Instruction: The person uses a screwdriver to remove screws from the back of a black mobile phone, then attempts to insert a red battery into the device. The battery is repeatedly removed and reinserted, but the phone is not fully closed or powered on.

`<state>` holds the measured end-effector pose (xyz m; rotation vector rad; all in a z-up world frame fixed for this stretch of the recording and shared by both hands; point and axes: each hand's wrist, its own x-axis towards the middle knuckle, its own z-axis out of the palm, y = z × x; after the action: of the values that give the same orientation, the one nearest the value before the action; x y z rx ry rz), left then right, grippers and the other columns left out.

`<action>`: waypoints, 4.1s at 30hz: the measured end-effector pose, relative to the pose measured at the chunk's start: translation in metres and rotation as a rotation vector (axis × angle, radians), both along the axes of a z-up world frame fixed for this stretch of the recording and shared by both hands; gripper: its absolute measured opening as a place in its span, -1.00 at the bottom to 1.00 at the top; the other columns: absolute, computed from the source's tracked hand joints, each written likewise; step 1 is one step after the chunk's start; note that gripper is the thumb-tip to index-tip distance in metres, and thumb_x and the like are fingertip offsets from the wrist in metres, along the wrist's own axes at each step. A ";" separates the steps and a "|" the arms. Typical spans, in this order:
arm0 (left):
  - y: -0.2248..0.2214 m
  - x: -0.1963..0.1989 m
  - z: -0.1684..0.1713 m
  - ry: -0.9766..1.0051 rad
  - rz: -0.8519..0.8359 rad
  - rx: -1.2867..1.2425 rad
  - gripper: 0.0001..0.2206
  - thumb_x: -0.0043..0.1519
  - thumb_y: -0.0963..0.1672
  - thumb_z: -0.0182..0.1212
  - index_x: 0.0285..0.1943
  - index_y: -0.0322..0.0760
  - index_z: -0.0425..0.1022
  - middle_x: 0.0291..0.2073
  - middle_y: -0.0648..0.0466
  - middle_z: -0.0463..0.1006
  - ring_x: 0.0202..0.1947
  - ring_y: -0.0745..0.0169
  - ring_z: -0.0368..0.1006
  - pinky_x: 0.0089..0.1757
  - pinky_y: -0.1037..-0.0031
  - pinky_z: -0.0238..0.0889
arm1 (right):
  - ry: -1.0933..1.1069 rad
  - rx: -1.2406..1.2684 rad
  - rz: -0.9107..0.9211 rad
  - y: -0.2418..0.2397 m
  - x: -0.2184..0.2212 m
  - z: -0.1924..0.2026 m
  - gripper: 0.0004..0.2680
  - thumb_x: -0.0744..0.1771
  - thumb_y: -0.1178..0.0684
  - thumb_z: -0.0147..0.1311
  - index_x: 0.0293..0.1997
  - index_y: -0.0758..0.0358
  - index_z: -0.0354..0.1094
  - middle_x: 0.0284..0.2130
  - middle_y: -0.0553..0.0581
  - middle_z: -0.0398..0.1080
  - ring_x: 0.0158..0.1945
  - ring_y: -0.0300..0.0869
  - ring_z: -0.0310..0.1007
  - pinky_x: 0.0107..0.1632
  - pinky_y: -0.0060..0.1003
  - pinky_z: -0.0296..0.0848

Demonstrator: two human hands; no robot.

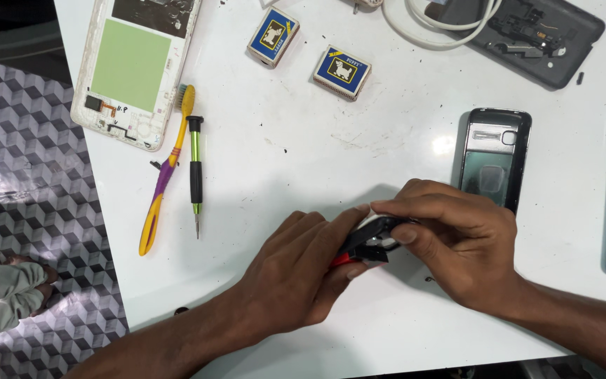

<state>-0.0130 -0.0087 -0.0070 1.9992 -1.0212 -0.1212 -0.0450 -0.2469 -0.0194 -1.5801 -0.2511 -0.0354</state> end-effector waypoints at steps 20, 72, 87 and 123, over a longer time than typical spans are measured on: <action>0.004 0.006 0.003 0.156 0.041 -0.058 -0.55 0.43 -0.18 0.09 0.46 -0.55 0.16 -0.22 -0.09 0.57 -0.25 0.11 0.49 -0.05 0.22 0.40 | 0.080 -0.136 0.002 0.004 -0.001 0.005 -0.72 0.38 0.21 0.06 0.25 0.42 0.35 -0.10 0.27 0.62 -0.10 -0.21 0.68 -0.13 -0.43 0.69; 0.015 0.014 0.013 0.520 0.075 -0.231 -0.77 0.33 -0.22 0.33 0.16 -0.34 0.54 -0.06 0.03 0.65 -0.18 0.34 0.61 -0.14 0.55 0.53 | 0.204 -0.406 -0.119 0.016 0.012 0.011 -0.76 0.35 0.16 0.15 0.14 0.31 0.47 -0.21 0.20 0.63 -0.20 -0.28 0.64 -0.20 -0.46 0.66; 0.031 0.030 0.007 1.342 0.003 -1.167 -0.69 0.60 0.03 -0.28 0.01 -0.23 0.21 -0.45 0.12 0.17 -0.46 0.31 0.11 -0.32 0.52 -0.01 | 0.285 -0.604 -0.137 0.024 0.010 0.020 -0.74 0.35 0.13 0.16 0.18 0.22 0.51 -0.27 0.16 0.65 -0.36 -0.27 0.60 -0.35 -0.41 0.58; 0.024 0.037 0.009 1.188 0.227 -0.827 -0.47 0.26 -0.23 0.06 0.43 -0.36 0.01 0.07 -0.17 0.39 0.08 -0.04 0.50 0.08 0.24 0.45 | 0.173 -0.327 -0.226 0.025 0.007 0.013 -0.74 0.38 0.22 0.06 0.23 0.37 0.39 -0.07 0.21 0.55 -0.10 -0.28 0.53 -0.14 -0.45 0.52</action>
<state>0.0243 0.0157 0.0020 0.9460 -0.0117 -0.5720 -0.0381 -0.2216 -0.0065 -1.9196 0.0627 -0.0339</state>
